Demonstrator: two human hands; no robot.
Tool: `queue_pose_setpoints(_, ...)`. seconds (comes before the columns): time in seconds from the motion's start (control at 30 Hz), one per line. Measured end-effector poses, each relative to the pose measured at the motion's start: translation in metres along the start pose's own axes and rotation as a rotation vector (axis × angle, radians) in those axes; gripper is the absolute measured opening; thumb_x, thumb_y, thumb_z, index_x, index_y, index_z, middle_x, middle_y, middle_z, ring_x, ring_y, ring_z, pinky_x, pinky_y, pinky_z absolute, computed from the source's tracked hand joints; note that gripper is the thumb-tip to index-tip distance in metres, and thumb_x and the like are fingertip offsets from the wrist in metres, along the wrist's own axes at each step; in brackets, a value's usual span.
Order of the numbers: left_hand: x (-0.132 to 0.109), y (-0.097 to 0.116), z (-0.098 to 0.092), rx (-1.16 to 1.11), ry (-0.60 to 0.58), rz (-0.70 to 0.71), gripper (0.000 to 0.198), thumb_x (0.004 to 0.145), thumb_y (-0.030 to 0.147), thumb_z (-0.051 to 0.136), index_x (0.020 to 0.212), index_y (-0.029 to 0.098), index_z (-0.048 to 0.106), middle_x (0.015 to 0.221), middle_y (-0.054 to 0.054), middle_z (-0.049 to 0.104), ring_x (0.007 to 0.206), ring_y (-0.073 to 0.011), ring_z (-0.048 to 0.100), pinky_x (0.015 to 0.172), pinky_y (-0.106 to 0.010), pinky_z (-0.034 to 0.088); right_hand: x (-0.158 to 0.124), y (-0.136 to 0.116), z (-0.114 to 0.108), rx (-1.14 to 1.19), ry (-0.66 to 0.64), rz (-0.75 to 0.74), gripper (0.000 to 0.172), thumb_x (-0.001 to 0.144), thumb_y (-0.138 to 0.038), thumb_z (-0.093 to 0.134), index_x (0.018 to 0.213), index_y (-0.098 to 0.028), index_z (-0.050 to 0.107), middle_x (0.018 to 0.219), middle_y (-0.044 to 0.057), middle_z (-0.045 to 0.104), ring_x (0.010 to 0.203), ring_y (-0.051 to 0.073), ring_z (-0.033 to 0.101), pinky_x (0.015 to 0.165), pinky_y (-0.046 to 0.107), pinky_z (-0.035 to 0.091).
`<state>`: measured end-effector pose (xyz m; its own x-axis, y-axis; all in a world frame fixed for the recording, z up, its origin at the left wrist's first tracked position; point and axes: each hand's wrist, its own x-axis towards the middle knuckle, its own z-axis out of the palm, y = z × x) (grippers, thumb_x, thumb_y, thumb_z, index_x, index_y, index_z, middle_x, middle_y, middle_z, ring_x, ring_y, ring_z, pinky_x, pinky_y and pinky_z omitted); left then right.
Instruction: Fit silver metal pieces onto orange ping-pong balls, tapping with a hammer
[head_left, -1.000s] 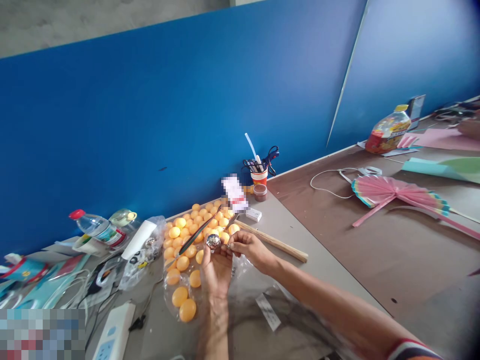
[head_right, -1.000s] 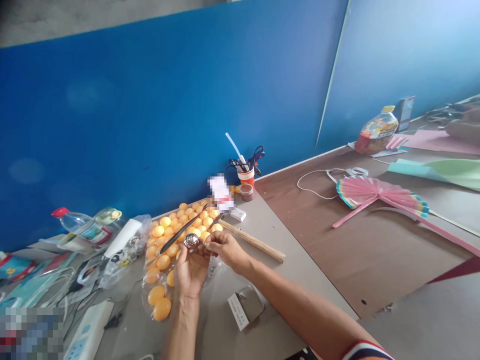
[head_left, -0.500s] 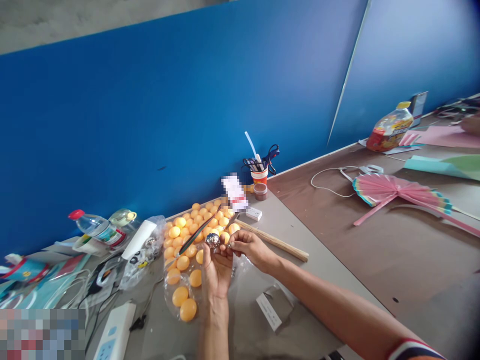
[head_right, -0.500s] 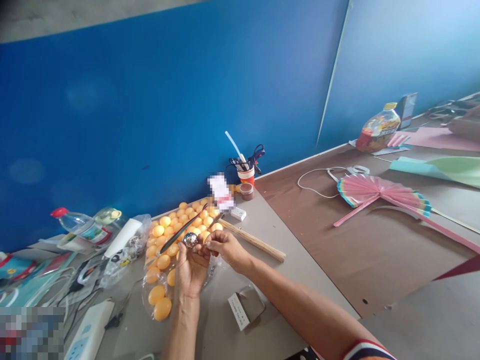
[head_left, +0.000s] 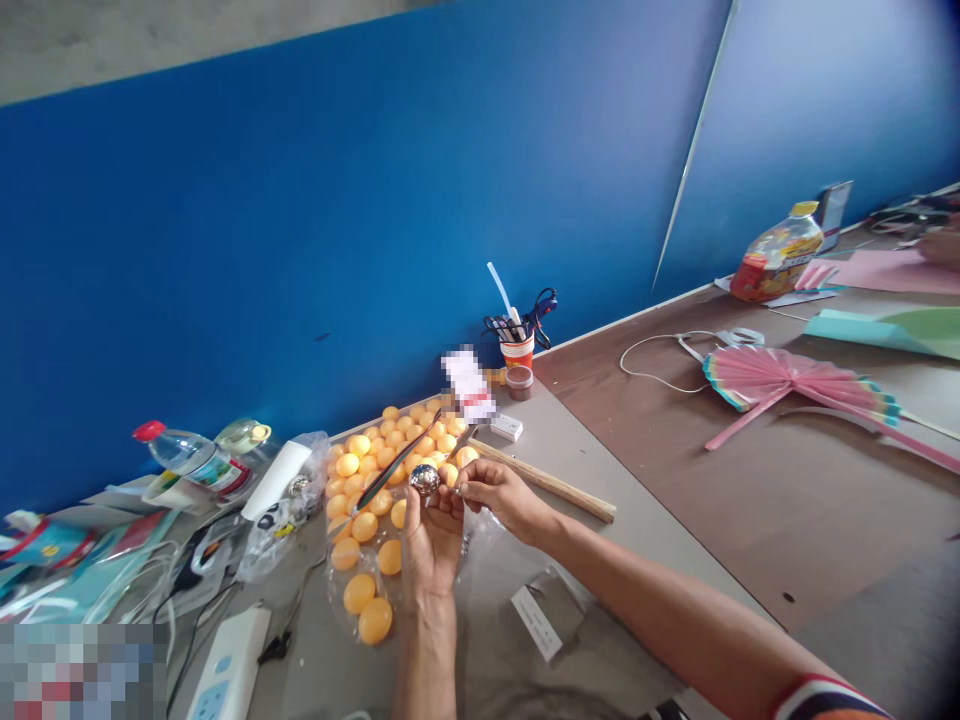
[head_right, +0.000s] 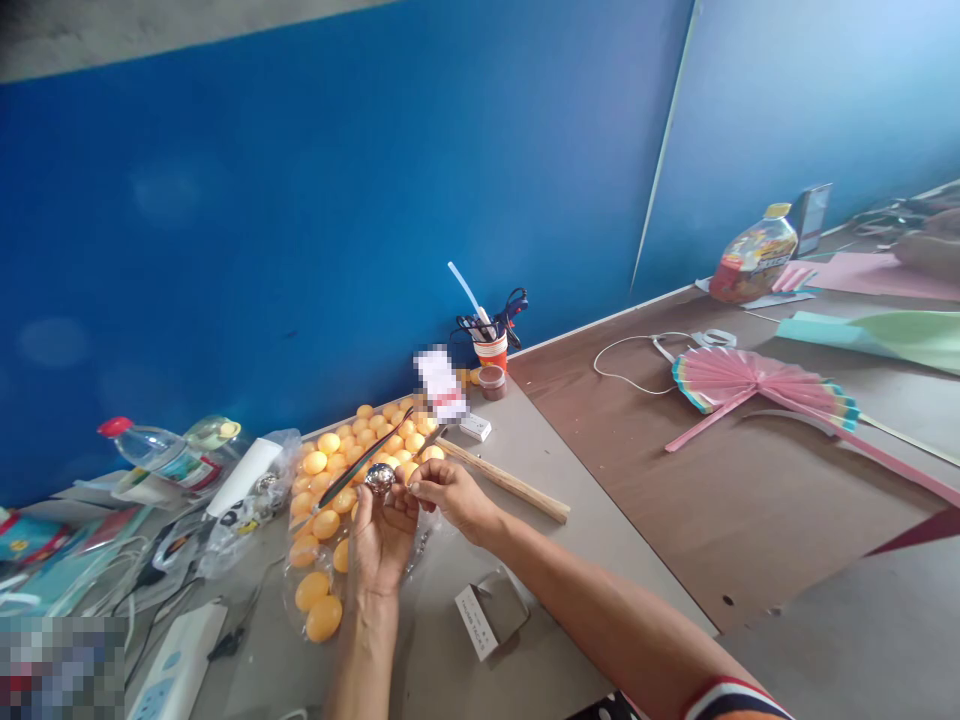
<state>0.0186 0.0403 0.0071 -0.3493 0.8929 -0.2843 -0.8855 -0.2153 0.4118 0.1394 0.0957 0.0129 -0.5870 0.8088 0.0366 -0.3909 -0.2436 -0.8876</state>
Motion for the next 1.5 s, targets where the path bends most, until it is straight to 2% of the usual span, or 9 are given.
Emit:
queue_pose_setpoints(0.17, 0.001, -0.002, 0.001, 0.022, 0.039, 0.059, 0.033, 0.099, 0.016, 0.045, 0.082, 0.015, 0.073, 0.073, -0.004, 0.075, 0.061, -0.0106, 0.069, 0.068, -0.023, 0.059, 0.000, 0.000, 0.001, -0.015, -0.002, -0.006, 0.023, 0.068, -0.035, 0.076, 0.069, -0.018, 0.060, 0.060, -0.004, 0.054, 0.055, 0.009, 0.041, 0.058, 0.026, 0.032)
queue_pose_setpoints(0.33, -0.002, -0.004, 0.005, 0.032, 0.037, 0.050, 0.024, 0.096, 0.016, 0.052, 0.081, 0.013, 0.072, 0.075, -0.004, 0.075, 0.060, -0.0099, 0.067, 0.067, -0.022, 0.057, -0.001, -0.002, 0.003, -0.019, 0.002, 0.006, 0.024, 0.067, -0.035, 0.077, 0.069, -0.018, 0.060, 0.063, -0.002, 0.060, 0.057, 0.009, 0.043, 0.059, 0.026, 0.034)
queue_pose_setpoints(0.5, -0.005, -0.007, 0.005, 0.113, -0.034, 0.065, 0.013, 0.090, 0.023, 0.065, 0.085, 0.013, 0.072, 0.072, -0.002, 0.072, 0.058, -0.0114, 0.063, 0.063, -0.024, 0.055, -0.002, -0.004, 0.004, -0.003, -0.026, 0.007, 0.027, 0.067, -0.039, 0.078, 0.071, -0.018, 0.061, 0.063, -0.001, 0.062, 0.059, 0.011, 0.047, 0.060, 0.027, 0.037)
queue_pose_setpoints(0.73, -0.004, -0.010, 0.003, 0.199, -0.087, 0.103, 0.017, 0.080, 0.029, 0.078, 0.085, 0.014, 0.071, 0.073, 0.000, 0.069, 0.057, -0.0083, 0.057, 0.061, -0.021, 0.052, 0.000, -0.001, 0.004, 0.022, -0.038, 0.001, 0.030, 0.067, -0.041, 0.079, 0.072, -0.018, 0.060, 0.062, -0.001, 0.065, 0.059, 0.012, 0.052, 0.061, 0.027, 0.041)
queue_pose_setpoints(1.03, -0.007, -0.014, 0.006, 0.292, -0.132, 0.159, 0.026, 0.072, 0.035, 0.085, 0.086, 0.016, 0.073, 0.074, 0.001, 0.068, 0.059, -0.0073, 0.055, 0.060, -0.019, 0.051, 0.001, 0.001, 0.003, 0.038, -0.015, -0.029, 0.027, 0.067, -0.038, 0.078, 0.070, -0.018, 0.061, 0.062, -0.001, 0.066, 0.056, 0.011, 0.052, 0.059, 0.027, 0.040)
queue_pose_setpoints(1.23, -0.005, -0.015, 0.003, 0.339, -0.156, 0.188, 0.027, 0.074, 0.036, 0.084, 0.091, 0.019, 0.072, 0.079, 0.000, 0.069, 0.062, -0.0079, 0.057, 0.062, -0.019, 0.051, 0.003, 0.002, 0.004, 0.065, -0.009, -0.057, 0.028, 0.066, -0.039, 0.079, 0.069, -0.018, 0.060, 0.058, -0.003, 0.062, 0.053, 0.010, 0.049, 0.057, 0.026, 0.037)
queue_pose_setpoints(1.5, -0.006, -0.015, 0.004, 0.402, -0.196, 0.220, 0.026, 0.076, 0.037, 0.081, 0.092, 0.020, 0.070, 0.080, -0.001, 0.067, 0.065, -0.0106, 0.059, 0.063, -0.024, 0.052, 0.001, -0.005, 0.002, 0.040, -0.033, 0.023, 0.031, 0.066, -0.039, 0.080, 0.068, -0.017, 0.058, 0.060, 0.000, 0.065, 0.057, 0.011, 0.052, 0.061, 0.027, 0.035)
